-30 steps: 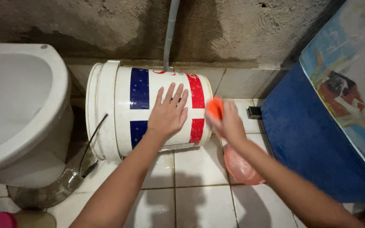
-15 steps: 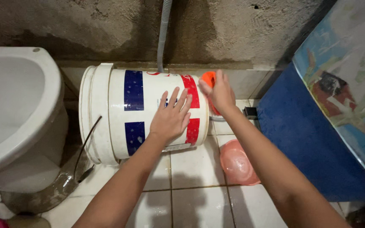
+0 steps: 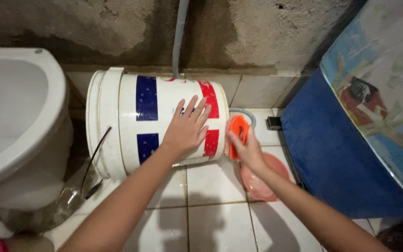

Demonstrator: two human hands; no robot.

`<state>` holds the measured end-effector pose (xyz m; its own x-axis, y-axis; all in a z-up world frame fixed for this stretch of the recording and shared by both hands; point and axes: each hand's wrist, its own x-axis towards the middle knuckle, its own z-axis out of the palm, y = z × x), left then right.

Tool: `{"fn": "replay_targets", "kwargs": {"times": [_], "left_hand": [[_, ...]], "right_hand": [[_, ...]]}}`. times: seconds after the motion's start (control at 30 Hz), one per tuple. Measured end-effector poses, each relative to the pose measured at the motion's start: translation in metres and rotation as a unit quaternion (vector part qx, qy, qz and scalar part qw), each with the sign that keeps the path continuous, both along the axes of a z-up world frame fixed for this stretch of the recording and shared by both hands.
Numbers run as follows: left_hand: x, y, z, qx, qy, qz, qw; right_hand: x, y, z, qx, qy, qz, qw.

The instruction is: The person scrubs the exterior of a white plastic bucket with an orange sponge, rotating it to clean the sides and top. They rinse the bucket using a handheld shower hose and continue scrubbing the surface.

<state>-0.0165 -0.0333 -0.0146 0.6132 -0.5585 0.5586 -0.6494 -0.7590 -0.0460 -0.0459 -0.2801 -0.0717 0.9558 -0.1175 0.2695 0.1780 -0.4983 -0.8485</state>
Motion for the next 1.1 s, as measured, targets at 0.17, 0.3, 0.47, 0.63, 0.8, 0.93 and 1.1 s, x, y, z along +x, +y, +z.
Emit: {"fn": "replay_targets", "kwargs": {"times": [0.17,0.3,0.47,0.63,0.8,0.93,1.1], "left_hand": [[0.0,0.016,-0.006,0.023,0.016,-0.012,1.0],[0.007,0.045,0.012,-0.012,0.073,0.07,0.995],[0.011,0.116,0.05,-0.057,0.081,0.257,0.961],[0.005,0.172,0.047,-0.293,0.238,0.387,0.841],[0.012,0.195,0.016,-0.503,0.255,0.366,0.74],[0.01,0.181,0.005,-0.57,0.239,0.415,0.668],[-0.008,0.154,0.018,-0.541,0.243,0.43,0.681]], "right_hand": [[0.015,-0.004,-0.001,0.109,0.041,0.069,0.991],[0.013,-0.011,-0.003,0.171,0.135,0.042,0.975],[0.024,-0.024,-0.006,0.252,0.102,-0.03,0.962],[0.036,-0.024,-0.01,0.143,0.13,-0.021,0.981],[0.032,0.004,-0.016,0.188,0.182,0.024,0.965],[0.033,0.002,0.004,0.201,0.145,0.019,0.969],[0.06,-0.011,0.044,0.066,0.024,-0.028,0.997]]}}
